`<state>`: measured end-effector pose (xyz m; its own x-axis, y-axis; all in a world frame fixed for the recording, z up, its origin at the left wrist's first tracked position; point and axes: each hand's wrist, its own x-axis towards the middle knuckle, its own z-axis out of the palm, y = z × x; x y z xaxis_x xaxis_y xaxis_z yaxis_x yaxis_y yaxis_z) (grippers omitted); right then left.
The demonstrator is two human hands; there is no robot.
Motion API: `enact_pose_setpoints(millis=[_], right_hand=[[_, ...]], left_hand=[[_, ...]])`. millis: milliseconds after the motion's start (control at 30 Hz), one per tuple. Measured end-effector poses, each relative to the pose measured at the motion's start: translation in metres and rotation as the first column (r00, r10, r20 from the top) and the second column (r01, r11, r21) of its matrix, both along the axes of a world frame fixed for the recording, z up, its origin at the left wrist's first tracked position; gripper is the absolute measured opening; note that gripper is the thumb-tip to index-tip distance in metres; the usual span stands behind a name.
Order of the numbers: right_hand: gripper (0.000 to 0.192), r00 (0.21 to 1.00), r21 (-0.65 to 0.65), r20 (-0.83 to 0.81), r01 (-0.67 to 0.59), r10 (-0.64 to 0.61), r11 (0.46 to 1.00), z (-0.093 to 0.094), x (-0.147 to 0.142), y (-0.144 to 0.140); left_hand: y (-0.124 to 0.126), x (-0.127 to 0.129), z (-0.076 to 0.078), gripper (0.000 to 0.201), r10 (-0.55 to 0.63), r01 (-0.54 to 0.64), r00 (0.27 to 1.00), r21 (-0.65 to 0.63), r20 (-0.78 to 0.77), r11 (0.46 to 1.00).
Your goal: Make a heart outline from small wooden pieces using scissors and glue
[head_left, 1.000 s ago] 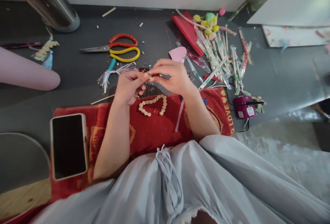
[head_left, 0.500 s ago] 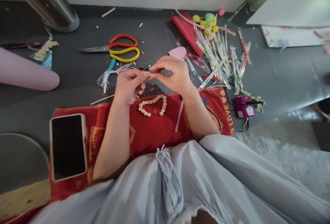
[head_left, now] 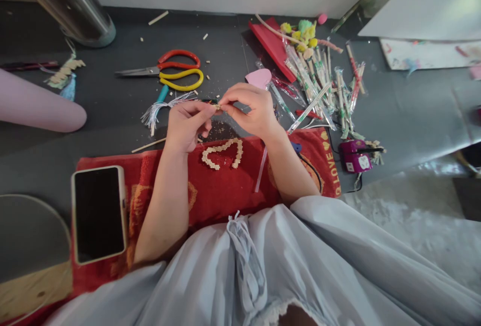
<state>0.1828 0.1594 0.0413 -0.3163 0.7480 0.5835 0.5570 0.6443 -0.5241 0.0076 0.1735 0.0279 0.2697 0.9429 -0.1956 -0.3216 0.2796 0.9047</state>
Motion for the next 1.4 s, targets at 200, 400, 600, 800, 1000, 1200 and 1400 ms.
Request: enact_pose_setpoints(millis=[200,400,600,800,1000,1200,1400], right_hand=[[0.025,0.999,-0.014,0.03,0.032,-0.031,0.999,0.001,-0.001,-0.001],[0.025,0.999,-0.005,0.039,0.014,-0.014,1.0,0.002,-0.001,-0.001],[0.027,0.999,-0.041,0.037,0.009,-0.007,0.999,-0.001,0.0,-0.001],[0.024,1.0,0.004,0.007,-0.006,0.006,1.0,-0.001,-0.001,0.0],[0.023,1.0,0.024,-0.01,-0.012,0.012,1.0,-0.003,-0.001,0.0],[0.023,1.0,-0.008,-0.014,-0.011,0.011,1.0,-0.004,-0.001,0.0],[0.021,1.0,-0.066,0.021,0.019,-0.017,0.998,-0.002,-0.002,0.0]], left_hand=[[0.0,-0.001,0.0,0.022,-0.007,0.007,1.0,0.019,0.001,1.0],[-0.001,-0.001,0.002,0.022,-0.008,0.009,0.999,0.025,-0.034,1.0],[-0.002,0.0,0.004,0.023,0.002,-0.001,0.998,0.014,-0.071,1.0],[-0.001,0.0,0.0,0.021,-0.011,0.012,1.0,0.027,-0.015,1.0],[0.0,0.0,-0.005,0.024,-0.017,0.018,1.0,0.058,-0.016,0.998],[0.0,-0.001,-0.006,0.026,-0.01,0.011,1.0,0.071,-0.024,0.997],[-0.001,0.001,-0.003,0.024,0.048,-0.042,0.996,0.075,-0.081,0.996]])
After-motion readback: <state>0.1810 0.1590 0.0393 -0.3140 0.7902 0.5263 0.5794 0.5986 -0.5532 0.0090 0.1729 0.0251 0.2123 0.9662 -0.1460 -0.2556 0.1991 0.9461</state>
